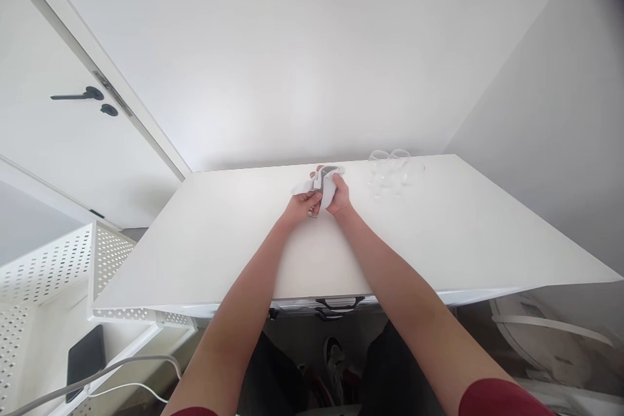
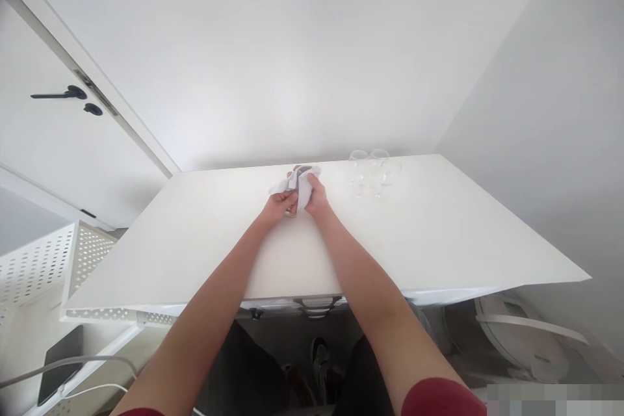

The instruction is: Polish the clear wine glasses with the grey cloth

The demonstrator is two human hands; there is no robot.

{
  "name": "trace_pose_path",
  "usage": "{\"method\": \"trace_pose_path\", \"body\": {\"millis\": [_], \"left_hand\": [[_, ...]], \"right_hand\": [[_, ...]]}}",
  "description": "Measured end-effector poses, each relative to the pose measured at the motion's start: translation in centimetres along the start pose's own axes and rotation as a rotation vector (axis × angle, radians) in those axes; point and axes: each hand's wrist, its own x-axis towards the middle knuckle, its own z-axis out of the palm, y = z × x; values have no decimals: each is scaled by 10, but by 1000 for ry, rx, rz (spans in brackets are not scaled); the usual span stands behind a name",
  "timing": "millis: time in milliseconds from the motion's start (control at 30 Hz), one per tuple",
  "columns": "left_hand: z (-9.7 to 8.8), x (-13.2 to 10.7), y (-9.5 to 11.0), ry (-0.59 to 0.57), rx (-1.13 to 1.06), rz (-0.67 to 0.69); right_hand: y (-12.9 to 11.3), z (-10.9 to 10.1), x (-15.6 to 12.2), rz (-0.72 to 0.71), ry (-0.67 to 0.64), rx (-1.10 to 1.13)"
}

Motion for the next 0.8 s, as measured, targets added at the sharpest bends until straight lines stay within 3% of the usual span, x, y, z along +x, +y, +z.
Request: {"method": "trace_pose_path", "body": {"millis": [100,233,300,433,500,600,700,800], "left_hand": [[-1,0,1,-14,2,9],[-3,0,-3,207,223,53],[-3,-1,-5,250,329,71],[-2,-3,-4,205,364,69],[-1,-2,-4,148,340,64],[0,1,-7,106,255,63],[0,4,-11,139,163,37],[-1,6,-13,198,84,-21]], "right_hand": [[-3,2,0,-10,52,-70],[6,14,-1,-215,322,-384],[10,18,-1,-289,391,-469],[12,11,2,-276,469,-364],[9,3,6,-183,466,-197],[5,-6,11,-55,327,14],[8,-6,10,10,211,20],[15,-2,8,88,177,-83]]}}
